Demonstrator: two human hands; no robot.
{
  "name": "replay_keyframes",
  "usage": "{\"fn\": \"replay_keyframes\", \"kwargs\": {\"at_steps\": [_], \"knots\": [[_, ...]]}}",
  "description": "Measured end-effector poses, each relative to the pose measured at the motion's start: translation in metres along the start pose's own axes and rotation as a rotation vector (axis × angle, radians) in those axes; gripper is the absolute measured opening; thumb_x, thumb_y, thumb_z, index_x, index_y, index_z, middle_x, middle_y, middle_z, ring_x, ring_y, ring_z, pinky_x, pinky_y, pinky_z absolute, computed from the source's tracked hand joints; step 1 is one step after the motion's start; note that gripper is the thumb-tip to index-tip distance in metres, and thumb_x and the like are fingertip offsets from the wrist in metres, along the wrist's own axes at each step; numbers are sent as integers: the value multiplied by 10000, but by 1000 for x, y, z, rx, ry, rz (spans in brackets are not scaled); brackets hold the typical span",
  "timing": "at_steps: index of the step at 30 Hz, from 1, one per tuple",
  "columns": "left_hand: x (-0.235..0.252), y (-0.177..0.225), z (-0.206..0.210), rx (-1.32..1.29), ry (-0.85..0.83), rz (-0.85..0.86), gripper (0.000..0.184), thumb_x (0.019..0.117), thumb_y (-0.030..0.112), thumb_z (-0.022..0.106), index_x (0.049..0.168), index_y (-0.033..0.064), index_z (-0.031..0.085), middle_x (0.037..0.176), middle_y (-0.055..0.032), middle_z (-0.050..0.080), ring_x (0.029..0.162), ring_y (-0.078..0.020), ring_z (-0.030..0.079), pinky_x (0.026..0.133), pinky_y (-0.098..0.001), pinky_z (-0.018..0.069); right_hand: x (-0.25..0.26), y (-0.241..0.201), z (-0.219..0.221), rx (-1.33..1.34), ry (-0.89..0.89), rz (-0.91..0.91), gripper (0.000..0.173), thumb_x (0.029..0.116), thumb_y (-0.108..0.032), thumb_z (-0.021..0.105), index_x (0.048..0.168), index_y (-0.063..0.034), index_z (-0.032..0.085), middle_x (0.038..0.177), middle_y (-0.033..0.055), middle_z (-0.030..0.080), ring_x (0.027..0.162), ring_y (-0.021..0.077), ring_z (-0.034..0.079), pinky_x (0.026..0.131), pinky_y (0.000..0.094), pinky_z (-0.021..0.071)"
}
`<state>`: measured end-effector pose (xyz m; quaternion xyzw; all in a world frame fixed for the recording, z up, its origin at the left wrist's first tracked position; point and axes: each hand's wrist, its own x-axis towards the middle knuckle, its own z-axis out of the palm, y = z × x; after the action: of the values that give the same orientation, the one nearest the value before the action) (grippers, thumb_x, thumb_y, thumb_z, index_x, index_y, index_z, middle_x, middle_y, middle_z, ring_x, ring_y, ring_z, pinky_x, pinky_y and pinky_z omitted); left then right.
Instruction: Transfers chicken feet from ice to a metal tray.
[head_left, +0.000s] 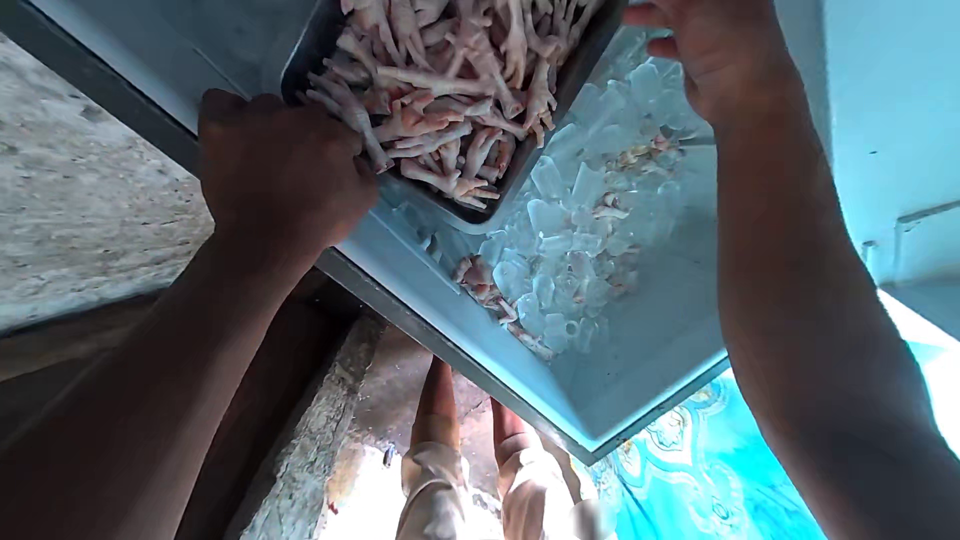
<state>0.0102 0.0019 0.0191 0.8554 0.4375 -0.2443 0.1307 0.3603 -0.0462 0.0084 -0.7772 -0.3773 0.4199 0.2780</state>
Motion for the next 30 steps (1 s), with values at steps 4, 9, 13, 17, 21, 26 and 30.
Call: {"fn": "replay_keyframes", "kwargs": {"at_steps": [4,9,13,17,21,26,30], "knots": [[0,0,-1,8,-10,-15,292,1015,262,513,992,43,705,988,-261,690,1031,-508,632,913,-701,402,-27,131,-18,-165,113,239,396,1079,-226,481,1365,36,561,1272,209,655,1087,258,684,935,420,570],[2,-4,5,-19,27,-7,312,1029,261,494,1037,40,715,1007,-286,689,1036,-524,634,903,-725,395,-84,206,47,-378,-36,323,537,1105,-372,367,1555,-87,432,1560,220,452,1427,391,457,1136,637,359],[5,-12,17,-51,37,-2,388,1025,303,430,1070,50,719,1058,-281,694,1057,-520,635,929,-746,387,-127,213,34,-298,-236,336,513,990,-303,680,1439,-87,557,1483,224,513,1343,369,531,1088,565,464],[5,-12,20,-52,67,-2,375,1025,283,426,1033,41,712,1008,-275,696,1025,-511,646,928,-732,395,-174,213,45,-489,-523,355,455,911,-225,766,1310,-42,648,1298,204,648,1173,344,649,1009,564,523],[4,-13,19,-62,72,10,383,1021,287,422,1040,43,716,1027,-274,697,1034,-510,645,925,-731,397,-170,199,40,-720,-706,446,485,875,-203,790,1319,-75,644,1339,269,575,1224,447,577,979,643,487],[6,-17,24,-66,81,-11,387,1023,311,440,1097,82,743,1028,-267,705,1034,-518,640,953,-747,375,-107,187,-22,-838,-288,367,643,947,-384,706,1453,-23,543,1462,349,482,1329,608,436,1012,834,316],[5,-14,21,-77,75,-31,387,1017,318,426,1059,94,739,984,-250,707,1006,-501,653,950,-743,378,-45,197,-29,-763,-30,157,525,988,-52,495,1493,77,428,1453,308,521,1385,443,489,1162,567,374]]}}
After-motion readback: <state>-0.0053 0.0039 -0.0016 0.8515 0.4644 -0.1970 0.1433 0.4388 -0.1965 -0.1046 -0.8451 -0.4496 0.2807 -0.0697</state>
